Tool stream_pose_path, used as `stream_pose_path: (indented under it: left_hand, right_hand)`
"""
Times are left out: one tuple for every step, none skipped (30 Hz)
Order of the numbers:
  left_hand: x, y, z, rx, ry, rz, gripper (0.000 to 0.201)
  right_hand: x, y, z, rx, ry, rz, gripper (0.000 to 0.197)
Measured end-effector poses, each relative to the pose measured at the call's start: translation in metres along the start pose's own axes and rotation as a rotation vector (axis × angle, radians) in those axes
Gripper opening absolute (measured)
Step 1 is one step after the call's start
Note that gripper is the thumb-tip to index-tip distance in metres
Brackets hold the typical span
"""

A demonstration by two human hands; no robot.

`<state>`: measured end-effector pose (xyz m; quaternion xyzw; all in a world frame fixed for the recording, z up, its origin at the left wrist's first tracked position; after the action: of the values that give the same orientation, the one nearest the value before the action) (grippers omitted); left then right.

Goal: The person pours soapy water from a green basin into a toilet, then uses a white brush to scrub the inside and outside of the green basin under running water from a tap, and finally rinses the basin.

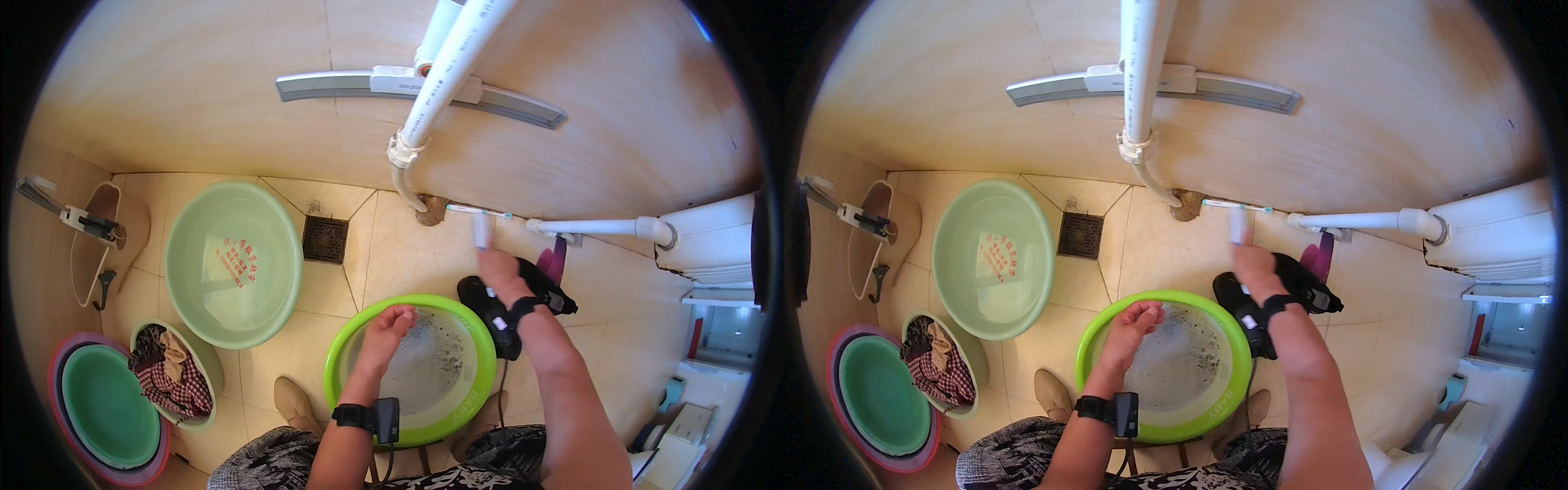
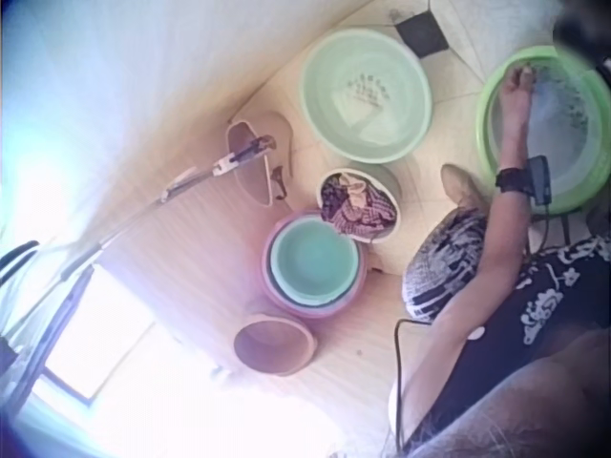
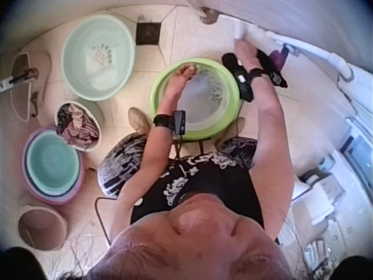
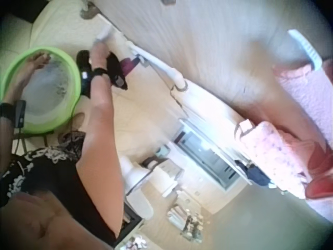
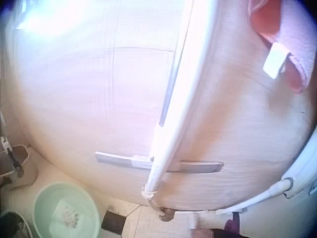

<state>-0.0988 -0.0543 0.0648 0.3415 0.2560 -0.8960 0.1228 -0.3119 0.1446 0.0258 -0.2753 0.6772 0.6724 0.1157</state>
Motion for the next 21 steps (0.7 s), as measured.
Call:
stream_pose_path:
  left_hand:
    - [-0.003, 0.005, 0.0, 0.018, -0.015, -0.006, 0.021]
    - [-0.005, 0.005, 0.0, 0.042, -0.027, -0.027, 0.021]
    - [-0.005, 0.005, 0.0, 0.039, -0.026, -0.034, 0.021]
    - [-0.003, 0.006, -0.001, 0.054, -0.009, -0.033, 0.02]
    - [-0.003, 0.01, -0.003, 0.065, 0.005, -0.017, 0.02]
    - [-0.001, 0.004, -0.002, 0.065, 0.001, -0.034, 0.02]
    - [0.0, 0.003, -0.003, 0.022, -0.003, -0.029, 0.02]
    - [0.0, 0.002, -0.002, -0.015, -0.005, -0.029, 0.021]
    - [-0.002, 0.0, 0.0, -0.01, -0.008, -0.027, 0.021]
    - [-0.004, -0.001, 0.002, -0.013, -0.004, -0.011, 0.021]
    - [-0.007, -0.001, 0.002, -0.021, 0.0, 0.012, 0.02]
    - [-0.01, 0.005, 0.001, -0.031, -0.005, 0.031, 0.02]
    - [-0.012, 0.012, -0.001, -0.03, -0.007, 0.063, 0.021]
    - [-0.012, 0.015, -0.003, -0.022, -0.005, 0.076, 0.021]
    - [-0.012, 0.017, -0.003, -0.023, -0.01, 0.077, 0.021]
    - [-0.013, 0.018, -0.004, -0.007, -0.007, 0.071, 0.021]
    - [-0.014, 0.019, -0.006, 0.01, -0.001, 0.064, 0.02]
    - [-0.014, 0.019, -0.008, 0.01, -0.003, 0.064, 0.02]
    - [-0.014, 0.019, -0.01, 0.001, 0.002, 0.069, 0.021]
    - [-0.015, 0.018, -0.011, -0.008, 0.007, 0.078, 0.021]
    - [-0.016, 0.015, -0.011, 0.0, 0.009, 0.073, 0.021]
  right_hand:
    - [-0.009, 0.007, 0.013, -0.08, -0.059, 0.042, 0.051]
    - [-0.013, 0.0, 0.018, -0.083, -0.067, 0.042, 0.051]
    - [-0.013, -0.012, 0.019, -0.17, -0.055, -0.016, 0.054]
    - [-0.013, -0.022, 0.021, -0.255, -0.044, -0.074, 0.057]
    - [-0.018, -0.017, -0.015, -0.208, 0.075, -0.199, 0.059]
    - [-0.019, -0.029, -0.028, -0.041, 0.216, -0.185, 0.049]
    - [-0.025, -0.023, -0.062, -0.056, 0.425, -0.258, 0.046]
    - [-0.034, -0.016, -0.093, -0.058, 0.627, -0.327, 0.043]
    - [-0.03, -0.012, -0.102, -0.054, 0.629, -0.323, 0.043]
    - [-0.023, -0.005, -0.106, -0.038, 0.532, -0.25, 0.041]
    - [-0.018, 0.0, -0.108, -0.024, 0.442, -0.183, 0.04]
    - [-0.024, 0.02, -0.11, -0.046, 0.411, -0.162, 0.048]
    - [-0.025, 0.021, -0.102, -0.052, 0.431, -0.169, 0.048]
    - [-0.025, 0.026, -0.084, -0.074, 0.371, -0.12, 0.048]
    - [-0.024, 0.028, -0.073, -0.093, 0.312, -0.067, 0.047]
    - [-0.022, 0.02, -0.068, -0.095, 0.315, -0.063, 0.047]
    - [-0.025, 0.011, -0.069, -0.117, 0.344, -0.096, 0.042]
    - [-0.027, 0.004, -0.069, -0.14, 0.372, -0.129, 0.039]
    - [-0.024, -0.002, -0.071, -0.14, 0.372, -0.127, 0.039]
    - [-0.025, -0.006, -0.093, -0.087, 0.5, -0.195, 0.036]
    - [-0.028, -0.007, -0.114, -0.029, 0.62, -0.261, 0.034]
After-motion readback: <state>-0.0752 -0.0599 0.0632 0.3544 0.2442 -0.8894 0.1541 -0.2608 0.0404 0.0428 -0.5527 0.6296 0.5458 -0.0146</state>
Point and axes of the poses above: each hand's wrist, its own x-axis towards the middle knuckle, its own y-axis out of the back of the hand, z = x × y, the point moved 4 cm from there along x, towards the middle knuckle, and after that the axes turned 3 degrees about y, right-handed, at the moved point
